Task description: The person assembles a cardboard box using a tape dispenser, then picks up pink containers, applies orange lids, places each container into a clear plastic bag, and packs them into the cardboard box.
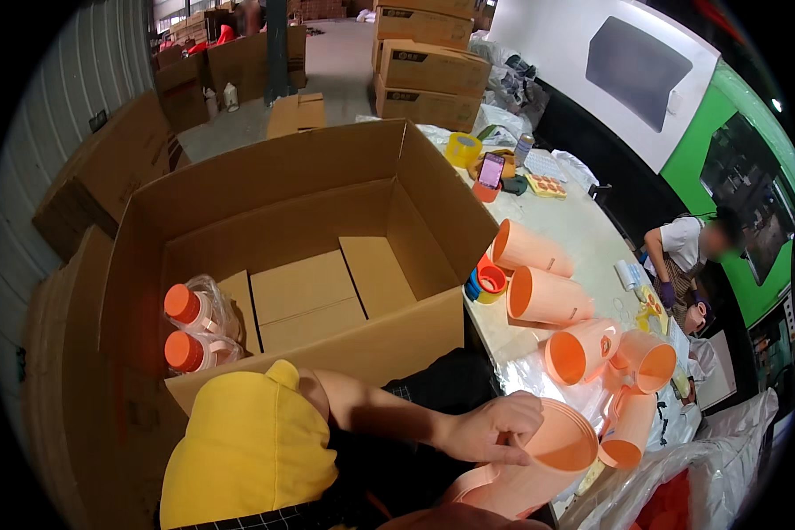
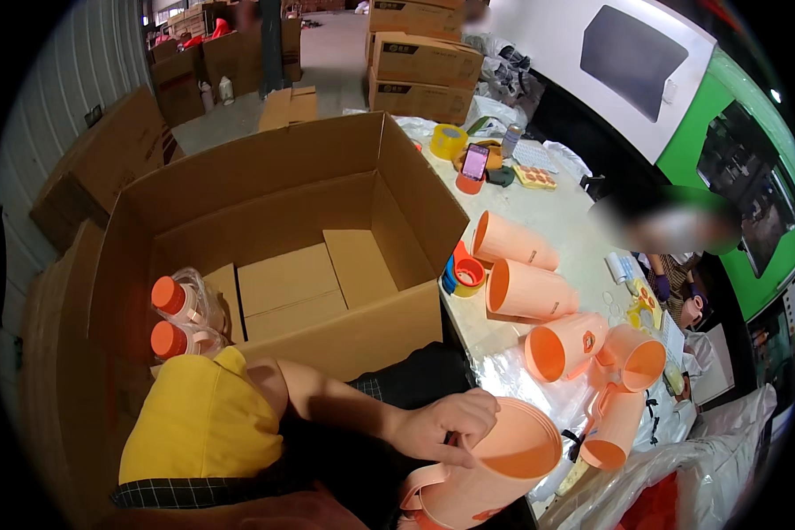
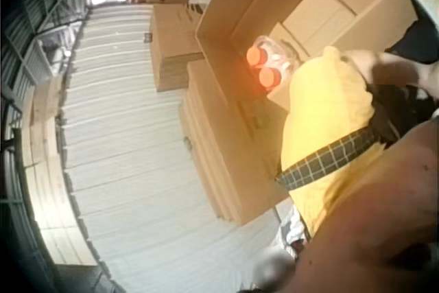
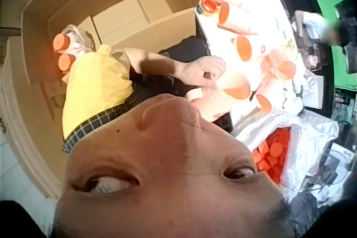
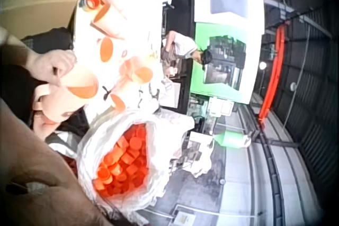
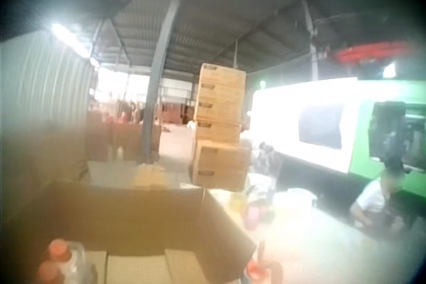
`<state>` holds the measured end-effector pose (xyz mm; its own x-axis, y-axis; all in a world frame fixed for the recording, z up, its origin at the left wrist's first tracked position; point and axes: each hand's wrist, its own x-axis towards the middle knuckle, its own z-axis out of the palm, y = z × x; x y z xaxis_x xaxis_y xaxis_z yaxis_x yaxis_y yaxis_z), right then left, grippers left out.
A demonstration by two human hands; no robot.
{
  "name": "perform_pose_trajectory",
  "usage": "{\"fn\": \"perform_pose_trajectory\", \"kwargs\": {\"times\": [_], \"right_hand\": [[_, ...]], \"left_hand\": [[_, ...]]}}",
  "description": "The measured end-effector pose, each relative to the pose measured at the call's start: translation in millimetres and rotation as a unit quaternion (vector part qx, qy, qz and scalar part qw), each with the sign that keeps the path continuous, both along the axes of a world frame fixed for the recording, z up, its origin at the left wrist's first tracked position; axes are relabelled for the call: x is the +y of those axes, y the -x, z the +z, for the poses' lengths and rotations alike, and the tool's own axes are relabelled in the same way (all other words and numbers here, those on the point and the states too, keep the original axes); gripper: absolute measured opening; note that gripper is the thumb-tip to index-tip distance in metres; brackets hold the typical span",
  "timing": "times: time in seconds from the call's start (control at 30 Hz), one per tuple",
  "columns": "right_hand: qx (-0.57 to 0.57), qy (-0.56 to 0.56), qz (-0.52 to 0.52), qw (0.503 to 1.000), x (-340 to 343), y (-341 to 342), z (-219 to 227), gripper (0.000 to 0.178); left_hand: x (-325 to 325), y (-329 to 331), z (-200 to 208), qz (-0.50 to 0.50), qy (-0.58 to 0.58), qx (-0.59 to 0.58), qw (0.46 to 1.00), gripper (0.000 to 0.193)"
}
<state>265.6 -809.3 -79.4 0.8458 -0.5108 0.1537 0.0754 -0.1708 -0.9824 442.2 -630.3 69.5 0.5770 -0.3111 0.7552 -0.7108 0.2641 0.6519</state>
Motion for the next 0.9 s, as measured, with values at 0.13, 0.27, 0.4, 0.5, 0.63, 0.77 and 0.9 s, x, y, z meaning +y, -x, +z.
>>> {"fn": "perform_pose_trajectory", "kwargs": {"times": [0.13, 0.27, 0.4, 0.5, 0.63, 0.77, 0.9], "right_hand": [[0.031, -0.125, -0.042, 0.991, 2, 10, 7, 0.065], [0.017, -0.341, -0.175, 0.924, -17, 24, 25, 0.069], [-0.054, -0.405, -0.115, 0.905, 2, -15, 25, 0.062], [-0.109, -0.124, -0.198, 0.966, 20, 23, 26, 0.077], [-0.045, 0.062, 0.036, 0.996, -10, 62, 68, 0.064], [0.120, 0.103, -0.180, 0.971, -77, 152, 42, 0.029], [0.307, 0.180, -0.425, 0.832, -168, 233, -46, 0.021]], "left_hand": [[-8, -23, -19, 0.091, -0.067, 0.350, 0.930, 0.028], [-37, -18, 1, 0.054, -0.106, 0.072, 0.990, 0.039], [-29, -1, -50, -0.029, 0.037, 0.332, 0.942, 0.071], [-52, 51, -79, -0.116, 0.031, 0.490, 0.864, 0.061], [-47, 25, -81, -0.060, -0.008, 0.497, 0.865, 0.042], [18, -7, -104, -0.109, -0.177, 0.497, 0.842, 0.041], [31, 9, -134, -0.129, -0.352, 0.414, 0.830, 0.027]]}}
